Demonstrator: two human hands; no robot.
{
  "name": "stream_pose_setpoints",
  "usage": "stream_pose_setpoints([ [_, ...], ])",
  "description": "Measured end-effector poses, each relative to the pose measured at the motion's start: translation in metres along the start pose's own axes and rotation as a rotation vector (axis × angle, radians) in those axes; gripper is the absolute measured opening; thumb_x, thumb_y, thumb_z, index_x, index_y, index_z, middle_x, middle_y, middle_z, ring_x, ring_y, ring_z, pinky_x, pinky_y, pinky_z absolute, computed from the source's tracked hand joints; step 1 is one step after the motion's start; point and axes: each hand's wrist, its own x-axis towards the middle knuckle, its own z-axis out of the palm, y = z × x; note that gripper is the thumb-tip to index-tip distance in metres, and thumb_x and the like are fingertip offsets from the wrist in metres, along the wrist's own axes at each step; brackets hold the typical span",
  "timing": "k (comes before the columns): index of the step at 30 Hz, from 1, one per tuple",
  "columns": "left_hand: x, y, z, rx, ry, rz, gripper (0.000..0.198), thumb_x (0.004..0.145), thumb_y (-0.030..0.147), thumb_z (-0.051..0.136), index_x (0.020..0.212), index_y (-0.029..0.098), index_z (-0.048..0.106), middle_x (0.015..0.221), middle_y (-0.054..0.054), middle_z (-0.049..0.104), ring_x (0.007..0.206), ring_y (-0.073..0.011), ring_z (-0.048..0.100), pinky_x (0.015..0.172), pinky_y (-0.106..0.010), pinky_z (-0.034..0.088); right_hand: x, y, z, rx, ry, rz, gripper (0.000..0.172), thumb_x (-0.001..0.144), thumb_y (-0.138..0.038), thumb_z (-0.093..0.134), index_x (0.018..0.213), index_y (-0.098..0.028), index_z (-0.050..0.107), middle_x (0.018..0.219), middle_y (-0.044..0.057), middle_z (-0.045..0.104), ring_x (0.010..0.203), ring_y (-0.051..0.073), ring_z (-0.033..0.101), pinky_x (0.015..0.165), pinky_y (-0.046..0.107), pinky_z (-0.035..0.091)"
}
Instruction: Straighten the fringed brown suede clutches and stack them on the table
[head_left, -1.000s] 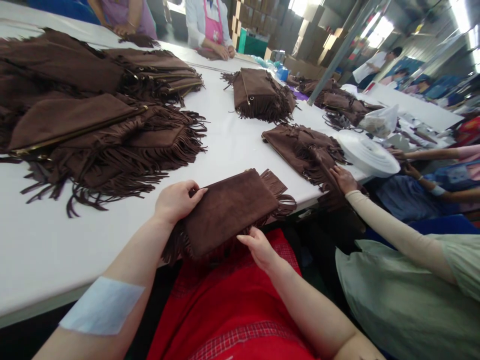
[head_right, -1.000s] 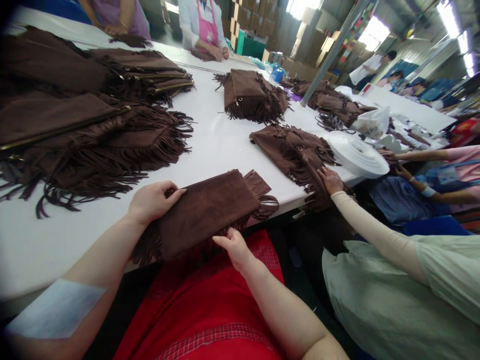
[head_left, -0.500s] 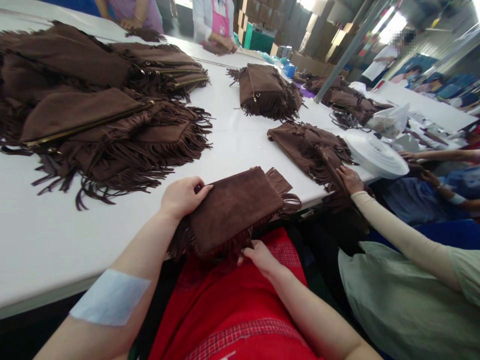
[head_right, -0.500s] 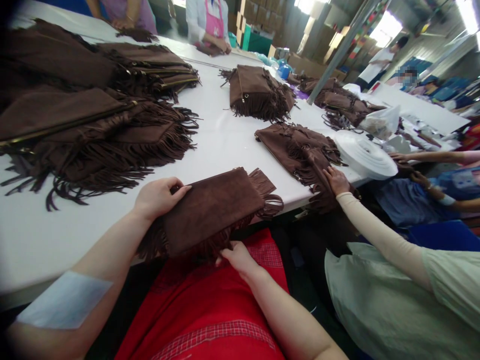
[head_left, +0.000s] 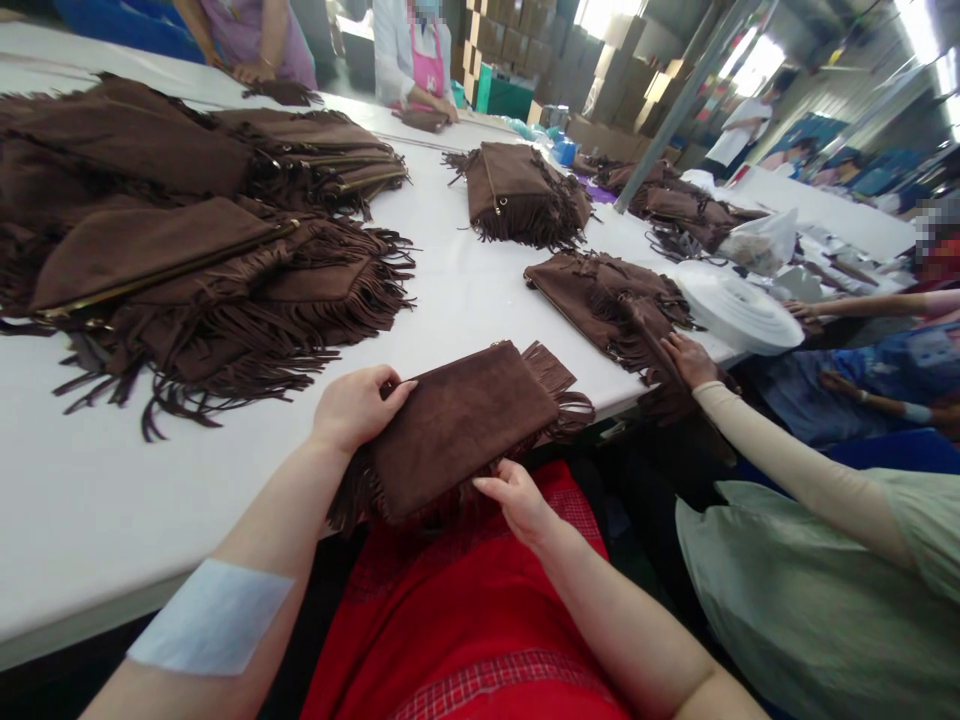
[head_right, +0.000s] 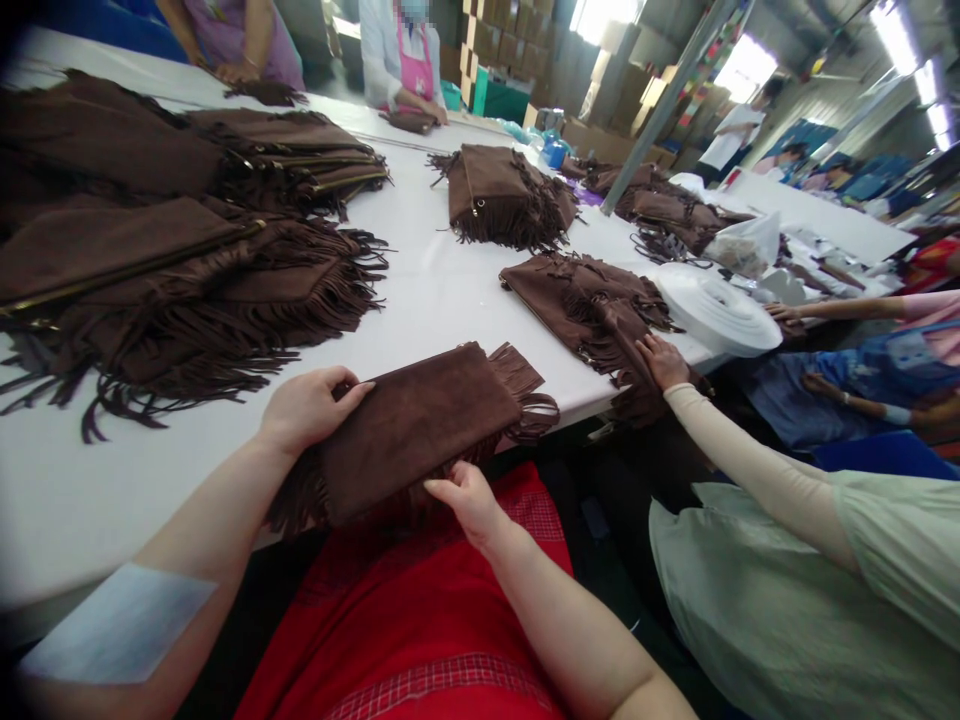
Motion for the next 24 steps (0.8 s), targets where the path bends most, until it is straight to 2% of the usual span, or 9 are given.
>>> stream_pose_setpoints([
  [5, 0.0, 0.001, 0.0, 0.002, -0.002, 0.004, 0.044, 0.088, 0.062, 0.041, 0.088, 0.027, 0.068, 0.089, -0.006, 0.073, 0.085, -0.0281, 0.066, 0.07, -0.036, 0.043, 0.002, 0.002, 0.007, -0.076, -0.018, 0.135, 0.021, 0.061, -0.029, 0.073, 0.073, -0.014, 0.066, 0.059, 0.003, 0.067, 0.049, 0.016, 0.059, 0.052, 0.028, 0.051],
  [8, 0.0, 0.002, 0.0, 0.007, 0.001, 0.001, 0.044, 0.088, 0.062, 0.041, 0.087, 0.027, 0.068, 0.089, -0.007, 0.073, 0.085, -0.0286, 0.066, 0.07, -0.036, 0.043, -0.006, 0.02, 0.002, -0.193, -0.061, 0.173, 0.015, 0.061, -0.026, 0.067, 0.071, -0.014, 0.068, 0.059, 0.003, 0.068, 0.053, 0.017, 0.062, 0.056, 0.029, 0.052],
  [12, 0.0, 0.002, -0.001, -0.006, 0.002, 0.001, 0.043, 0.088, 0.062, 0.043, 0.086, 0.027, 0.068, 0.088, -0.006, 0.073, 0.085, -0.0287, 0.066, 0.07, -0.036, 0.044, -0.02, 0.057, -0.016, -0.41, -0.225, 0.288, 0.017, 0.063, -0.02, 0.061, 0.074, -0.017, 0.073, 0.061, 0.0, 0.07, 0.058, 0.015, 0.063, 0.059, 0.026, 0.05],
  [14, 0.0, 0.001, 0.0, -0.009, 0.004, 0.004, 0.044, 0.088, 0.063, 0.042, 0.086, 0.027, 0.068, 0.088, -0.006, 0.073, 0.085, -0.0289, 0.066, 0.07, -0.036, 0.044, -0.022, 0.065, -0.028, -0.51, -0.214, 0.332, 0.02, 0.062, -0.018, 0.059, 0.077, -0.017, 0.072, 0.062, 0.0, 0.07, 0.058, 0.016, 0.063, 0.059, 0.026, 0.05],
  [15, 0.0, 0.0, 0.001, -0.008, 0.006, 0.004, 0.045, 0.088, 0.063, 0.042, 0.087, 0.027, 0.068, 0.088, -0.006, 0.073, 0.085, -0.029, 0.066, 0.07, -0.036, 0.044, -0.022, 0.064, -0.033, -0.539, -0.144, 0.28, 0.021, 0.061, -0.017, 0.059, 0.077, -0.018, 0.072, 0.067, 0.001, 0.072, 0.062, 0.017, 0.065, 0.062, 0.027, 0.051],
  [17, 0.001, 0.0, 0.002, -0.005, 0.006, 0.007, 0.046, 0.088, 0.063, 0.041, 0.087, 0.027, 0.069, 0.089, -0.006, 0.073, 0.085, -0.0289, 0.066, 0.07, -0.037, 0.044, -0.017, 0.053, -0.041, -0.515, 0.073, 0.043, 0.021, 0.061, -0.017, 0.061, 0.08, -0.019, 0.069, 0.079, 0.003, 0.074, 0.076, 0.019, 0.068, 0.072, 0.03, 0.053],
  [20, 0.0, 0.0, 0.002, 0.003, 0.001, 0.006, 0.047, 0.088, 0.064, 0.04, 0.089, 0.026, 0.069, 0.091, -0.007, 0.073, 0.086, -0.0289, 0.066, 0.07, -0.037, 0.044, -0.008, 0.027, -0.041, -0.331, 0.316, -0.287, 0.021, 0.07, -0.023, 0.062, 0.09, -0.02, 0.064, 0.09, 0.005, 0.072, 0.087, 0.02, 0.067, 0.084, 0.033, 0.053],
  [22, 0.0, 0.001, 0.0, 0.008, -0.008, 0.0, 0.048, 0.088, 0.064, 0.039, 0.089, 0.026, 0.069, 0.091, -0.007, 0.073, 0.086, -0.0289, 0.066, 0.07, -0.037, 0.044, -0.004, 0.014, -0.033, -0.221, 0.384, -0.367, 0.02, 0.073, -0.025, 0.065, 0.093, -0.021, 0.062, 0.089, 0.003, 0.071, 0.086, 0.019, 0.065, 0.083, 0.031, 0.052],
  [24, -0.001, 0.002, -0.001, 0.009, -0.013, -0.006, 0.048, 0.088, 0.064, 0.039, 0.089, 0.026, 0.068, 0.091, -0.007, 0.072, 0.087, -0.0288, 0.066, 0.071, -0.037, 0.044, -0.003, 0.008, -0.022, -0.12, 0.38, -0.334, 0.022, 0.072, -0.026, 0.069, 0.092, -0.021, 0.061, 0.086, 0.001, 0.07, 0.082, 0.017, 0.064, 0.078, 0.029, 0.051],
])
